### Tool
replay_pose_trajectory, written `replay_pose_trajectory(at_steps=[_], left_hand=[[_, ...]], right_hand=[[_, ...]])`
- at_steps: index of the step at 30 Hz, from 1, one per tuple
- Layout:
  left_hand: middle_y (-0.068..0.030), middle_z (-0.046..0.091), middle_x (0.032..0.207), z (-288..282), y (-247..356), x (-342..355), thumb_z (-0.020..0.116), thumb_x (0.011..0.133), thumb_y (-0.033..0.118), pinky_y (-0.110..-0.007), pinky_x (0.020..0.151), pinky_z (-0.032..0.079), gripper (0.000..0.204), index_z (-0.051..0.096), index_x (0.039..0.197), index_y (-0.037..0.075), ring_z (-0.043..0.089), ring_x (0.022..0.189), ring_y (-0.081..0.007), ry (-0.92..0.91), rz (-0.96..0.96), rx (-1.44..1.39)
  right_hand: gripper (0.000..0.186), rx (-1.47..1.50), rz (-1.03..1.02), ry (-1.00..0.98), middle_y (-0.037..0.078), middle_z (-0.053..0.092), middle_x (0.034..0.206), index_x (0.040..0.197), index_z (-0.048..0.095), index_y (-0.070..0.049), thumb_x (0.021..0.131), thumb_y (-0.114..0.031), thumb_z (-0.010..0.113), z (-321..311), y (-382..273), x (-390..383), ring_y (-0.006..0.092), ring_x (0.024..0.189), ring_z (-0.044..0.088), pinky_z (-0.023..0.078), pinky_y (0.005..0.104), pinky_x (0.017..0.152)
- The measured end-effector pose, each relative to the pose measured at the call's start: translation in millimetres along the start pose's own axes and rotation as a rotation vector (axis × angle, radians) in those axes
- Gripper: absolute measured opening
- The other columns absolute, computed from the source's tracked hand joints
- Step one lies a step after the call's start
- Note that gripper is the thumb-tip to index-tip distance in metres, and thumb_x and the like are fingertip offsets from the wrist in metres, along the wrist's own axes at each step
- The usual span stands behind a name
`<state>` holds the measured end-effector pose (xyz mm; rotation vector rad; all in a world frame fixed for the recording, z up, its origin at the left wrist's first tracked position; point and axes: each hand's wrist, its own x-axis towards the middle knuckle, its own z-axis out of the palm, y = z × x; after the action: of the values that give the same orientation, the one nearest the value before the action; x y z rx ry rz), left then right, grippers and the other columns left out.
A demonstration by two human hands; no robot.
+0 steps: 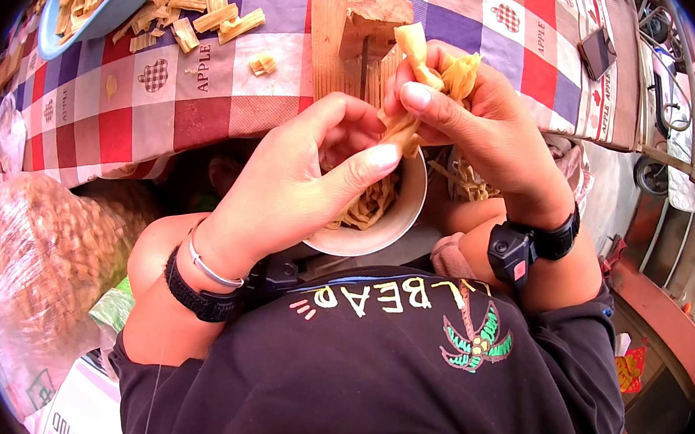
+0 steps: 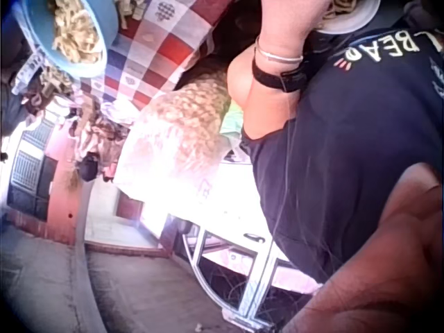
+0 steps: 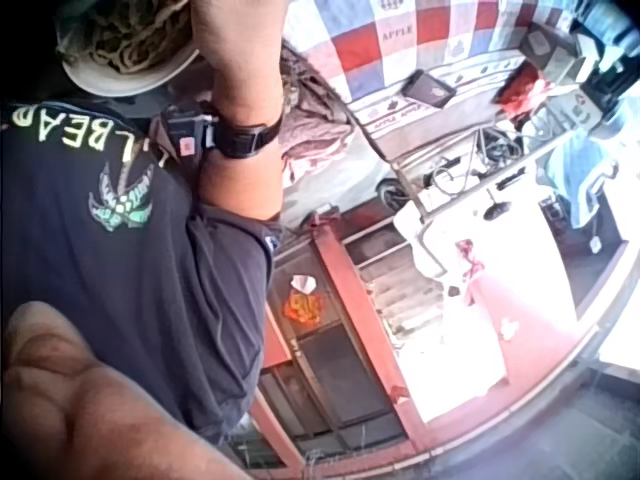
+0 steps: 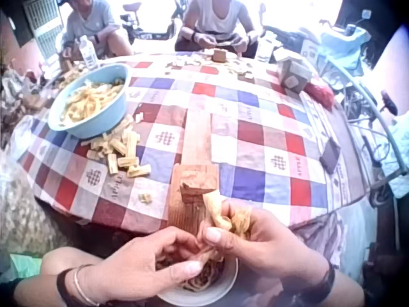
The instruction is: The person ties small strips of dough into knots by hand and places them into a bowl.
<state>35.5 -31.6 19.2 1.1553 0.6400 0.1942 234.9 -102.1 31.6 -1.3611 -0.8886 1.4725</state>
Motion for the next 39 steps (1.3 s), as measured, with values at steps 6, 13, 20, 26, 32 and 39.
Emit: replay_pose_trajectory(at_steps=[6, 13, 20, 26, 32, 39], left_hand=[[0.0, 0.058, 0.091, -16.6, 4.6, 1.8, 0.061, 0.1, 0.015, -0.022, 0.072, 0.047, 0.018, 0.058, 0.11, 0.001, 0.055, 0.076, -0.0072, 0.114, 0.016, 0.158], [-0.0009, 0.054, 0.075, -21.4, -9.9, 18.5, 0.063, 0.097, 0.014, -0.024, 0.063, 0.044, 0.014, 0.058, 0.104, 0.003, 0.052, 0.068, -0.0083, 0.317, 0.205, 0.579], [-0.0071, 0.06, 0.076, -24.8, -6.8, 22.8, 0.067, 0.091, 0.015, -0.028, 0.064, 0.045, 0.018, 0.061, 0.097, 0.0, 0.055, 0.066, -0.0147, 0.365, 0.301, 0.785], [-0.0095, 0.062, 0.079, -25.0, 1.5, 7.1, 0.069, 0.09, 0.02, -0.031, 0.067, 0.047, 0.02, 0.065, 0.092, 0.0, 0.061, 0.074, -0.0217, 0.24, 0.544, 0.864], [-0.0082, 0.062, 0.105, 5.5, -7.1, -3.7, 0.071, 0.092, 0.03, -0.033, 0.093, 0.048, 0.049, 0.055, 0.126, -0.002, 0.062, 0.101, -0.0198, -0.049, 0.359, 0.127], [0.0021, 0.059, 0.082, -2.9, 9.4, -12.3, 0.055, 0.104, 0.023, -0.022, 0.068, 0.045, 0.023, 0.064, 0.107, 0.002, 0.053, 0.075, -0.0042, -0.223, -0.014, -0.017]], right_hand=[[0.017, -0.204, -0.087, 0.133, -0.004, 0.062, 0.089, 0.105, 0.062, -0.005, 0.097, -0.019, 0.068, -2.4, 14.9, 4.2, 0.0026, 0.079, 0.055, 0.044, 0.0188, 0.069], [0.013, -0.289, -0.074, 0.126, -0.003, 0.063, 0.087, 0.102, 0.062, -0.003, 0.096, -0.014, 0.067, -7.4, 26.4, 18.4, 0.0037, 0.08, 0.056, 0.047, 0.0219, 0.072], [0.017, -0.5, -0.077, -0.005, 0.004, 0.068, 0.089, 0.105, 0.064, -0.001, 0.095, -0.014, 0.068, -7.0, 23.5, 18.0, 0.0089, 0.084, 0.06, 0.05, 0.0273, 0.077], [0.031, -0.608, -0.072, -0.292, 0.008, 0.07, 0.098, 0.121, 0.066, -0.001, 0.104, -0.024, 0.053, -9.7, 2.2, -17.4, 0.0173, 0.087, 0.065, 0.051, 0.0306, 0.081], [0.07, 0.052, -0.097, -0.056, 0.009, 0.067, 0.102, 0.127, 0.061, 0.005, 0.109, -0.05, 0.021, 21.4, -15.2, -27.6, 0.0117, 0.086, 0.057, 0.046, 0.0285, 0.079], [0.067, 0.057, -0.069, -0.055, -0.001, 0.056, 0.091, 0.125, 0.061, 0.002, 0.109, -0.049, 0.022, 4.6, -0.7, -12.4, 0.009, 0.081, 0.045, 0.038, 0.0246, 0.077]])
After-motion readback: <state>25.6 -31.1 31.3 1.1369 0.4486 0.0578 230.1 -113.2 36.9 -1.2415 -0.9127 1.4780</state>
